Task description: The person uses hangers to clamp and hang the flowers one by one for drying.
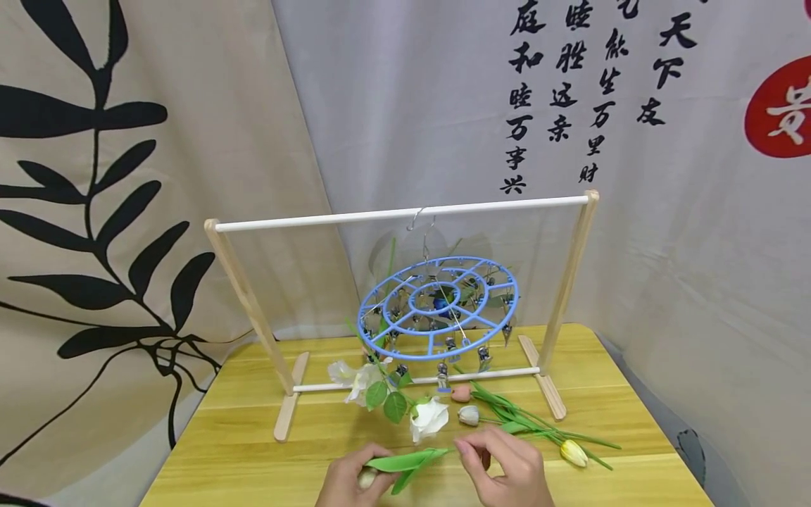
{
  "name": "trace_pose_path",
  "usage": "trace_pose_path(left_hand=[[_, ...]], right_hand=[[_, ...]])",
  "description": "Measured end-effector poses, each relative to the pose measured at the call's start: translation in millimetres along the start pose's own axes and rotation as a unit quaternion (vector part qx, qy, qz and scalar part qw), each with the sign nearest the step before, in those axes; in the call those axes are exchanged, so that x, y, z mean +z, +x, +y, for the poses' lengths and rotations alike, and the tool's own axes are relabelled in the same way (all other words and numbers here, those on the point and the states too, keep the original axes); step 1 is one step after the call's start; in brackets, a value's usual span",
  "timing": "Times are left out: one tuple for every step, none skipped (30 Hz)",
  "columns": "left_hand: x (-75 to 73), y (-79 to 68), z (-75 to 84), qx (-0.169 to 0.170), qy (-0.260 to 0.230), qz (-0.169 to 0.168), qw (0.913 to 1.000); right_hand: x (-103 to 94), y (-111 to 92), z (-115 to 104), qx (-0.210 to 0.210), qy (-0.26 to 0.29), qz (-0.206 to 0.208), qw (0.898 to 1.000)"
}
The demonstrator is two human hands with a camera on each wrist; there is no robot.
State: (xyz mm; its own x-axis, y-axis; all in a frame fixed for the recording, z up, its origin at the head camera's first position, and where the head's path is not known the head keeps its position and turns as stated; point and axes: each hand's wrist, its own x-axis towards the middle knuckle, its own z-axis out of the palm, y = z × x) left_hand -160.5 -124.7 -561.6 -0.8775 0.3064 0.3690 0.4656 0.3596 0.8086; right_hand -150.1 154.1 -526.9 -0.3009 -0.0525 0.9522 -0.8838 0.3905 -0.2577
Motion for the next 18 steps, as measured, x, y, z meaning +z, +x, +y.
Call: trace_pose_path(left_hand=[[-1.7,-0.1,1.2,-0.01,-0.008,0.0,0.9999],[-3.2,-0.3,2.6,-0.022,-0.019,0.001,0.9996],[-4.8,-0.5,4.5,-0.038,-0.035,0.0,0.9987],[-6.2,-0.9,6.4,-0.054,-0.049,-0.001,0.9973],[-7.4,-1.3,8.4,-0.07,-0.063,0.0,0.9956],[-8.4,-1.4,10.3,-0.083,-0.076,0.0,0.9937],[-9.3,-1.4,12.2,-0.097,-0.09,-0.001,0.9912],[-9.8,-1.2,14.0,-0.106,-0.104,-0.001,0.9889],[-10.1,-0.9,15.7,-0.113,-0.118,-0.003,0.9865],[-10.1,-0.5,16.8,-0.117,-0.126,-0.005,0.9851],[-9.6,-0.1,17.7,-0.118,-0.133,-0.006,0.984],[-9.2,0.3,18.5,-0.117,-0.141,-0.009,0.983],[-8.4,0.7,19.2,-0.117,-0.149,-0.011,0.9819],[-7.4,1.1,19.6,-0.116,-0.154,-0.013,0.9811],[-6.3,1.3,19.8,-0.112,-0.157,-0.014,0.9811],[-5.1,1.6,20.1,-0.112,-0.159,-0.015,0.9807],[-3.9,2.0,20.6,-0.112,-0.164,-0.015,0.9801],[-3.0,2.5,20.9,-0.113,-0.167,-0.016,0.9794]], right_hand=[[-1.1,-2,0,0.003,-0.001,-0.002,1.0],[-1.9,-4,1,0.007,-0.001,-0.002,1.0],[-2.9,-7,1,0.021,-0.006,-0.003,1.0],[-3.7,-9,2,0.04,-0.013,-0.005,0.999],[-4.6,-11,2,0.063,-0.019,-0.008,0.998],[-5.0,-13,2,0.09,-0.024,-0.01,0.996],[-5.3,-14,2,0.122,-0.029,-0.013,0.992],[-5.4,-14,1,0.157,-0.032,-0.015,0.987],[-5.4,-13,-1,0.19,-0.035,-0.018,0.981],[-5.3,-11,-3,0.222,-0.033,-0.018,0.974],[-5.3,-8,-6,0.257,-0.028,-0.019,0.966],[-5.2,-5,-9,0.288,-0.023,-0.018,0.957],[-5.5,-2,-12,0.313,-0.016,-0.017,0.949],[-5.8,1,-14,0.333,-0.006,-0.014,0.943],[-6.1,3,-15,0.349,0.002,-0.009,0.937],[-6.3,5,-17,0.362,0.009,-0.004,0.932],[-6.5,6,-17,0.368,0.019,0.001,0.93],[-6.5,7,-16,0.367,0.03,0.008,0.93]])
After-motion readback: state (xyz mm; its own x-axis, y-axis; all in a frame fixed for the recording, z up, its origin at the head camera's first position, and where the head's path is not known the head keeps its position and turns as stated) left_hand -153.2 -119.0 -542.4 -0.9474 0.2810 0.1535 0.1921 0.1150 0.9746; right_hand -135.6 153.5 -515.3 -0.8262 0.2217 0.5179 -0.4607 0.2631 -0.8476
